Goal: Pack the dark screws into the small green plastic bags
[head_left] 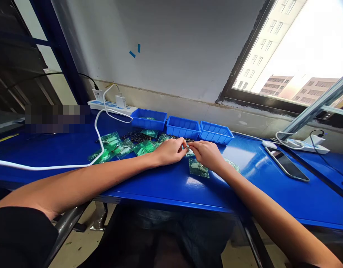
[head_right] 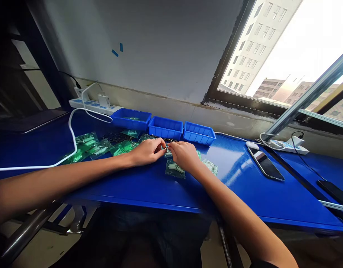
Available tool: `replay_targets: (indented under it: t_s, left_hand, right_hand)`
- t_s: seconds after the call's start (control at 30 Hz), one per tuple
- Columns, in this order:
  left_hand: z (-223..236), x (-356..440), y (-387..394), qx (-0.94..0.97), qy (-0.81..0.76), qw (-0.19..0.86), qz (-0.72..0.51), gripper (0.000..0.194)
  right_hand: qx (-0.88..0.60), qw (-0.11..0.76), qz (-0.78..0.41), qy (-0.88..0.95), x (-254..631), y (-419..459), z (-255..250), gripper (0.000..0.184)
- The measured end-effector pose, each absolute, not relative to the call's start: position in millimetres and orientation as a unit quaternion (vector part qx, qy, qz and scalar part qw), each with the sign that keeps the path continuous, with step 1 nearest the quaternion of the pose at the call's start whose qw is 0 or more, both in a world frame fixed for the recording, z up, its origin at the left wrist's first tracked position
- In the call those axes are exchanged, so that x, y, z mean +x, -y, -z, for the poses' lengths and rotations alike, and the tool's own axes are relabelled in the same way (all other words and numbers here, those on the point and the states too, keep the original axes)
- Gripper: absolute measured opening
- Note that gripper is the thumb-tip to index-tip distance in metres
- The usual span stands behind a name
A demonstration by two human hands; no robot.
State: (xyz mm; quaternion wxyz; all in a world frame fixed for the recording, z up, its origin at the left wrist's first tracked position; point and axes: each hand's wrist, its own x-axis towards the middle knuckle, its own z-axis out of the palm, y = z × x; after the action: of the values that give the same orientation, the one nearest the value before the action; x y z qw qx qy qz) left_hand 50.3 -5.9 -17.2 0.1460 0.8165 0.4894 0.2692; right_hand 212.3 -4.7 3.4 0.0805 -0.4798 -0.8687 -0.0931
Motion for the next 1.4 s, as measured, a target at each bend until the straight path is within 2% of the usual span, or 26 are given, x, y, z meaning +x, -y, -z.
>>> replay_targets:
  t_s: [0.5,0.8,1.1,1.4]
  left_hand:
    - [19.9,50.0,3.6,0.818,-0.474,0.16,-0.282,0.009]
    - [19.1,50.3,4.0,0.816,-0.478,0.159,-0.284,0.007]
    - [20.9,49.4,3.5,0.824,-0.464,0.152,-0.287,0.008]
    - [22.6,48.6,2.5,0.829,-0.462,0.145,-0.281,0.01]
  right_hand:
    - [-0.483,0.109,0.047,0.867,212.9,3.0,-2.0,0.032]
    - [-0.482,0.115,0.076,0.865,211.7,5.5,-2.5,0.032]
    - [-0.487,0.109,0.031,0.866,212.9,3.3,0.4,0.029]
    - [-0.491,0.074,0.054,0.866,211.7,4.6,-1.6,0.031]
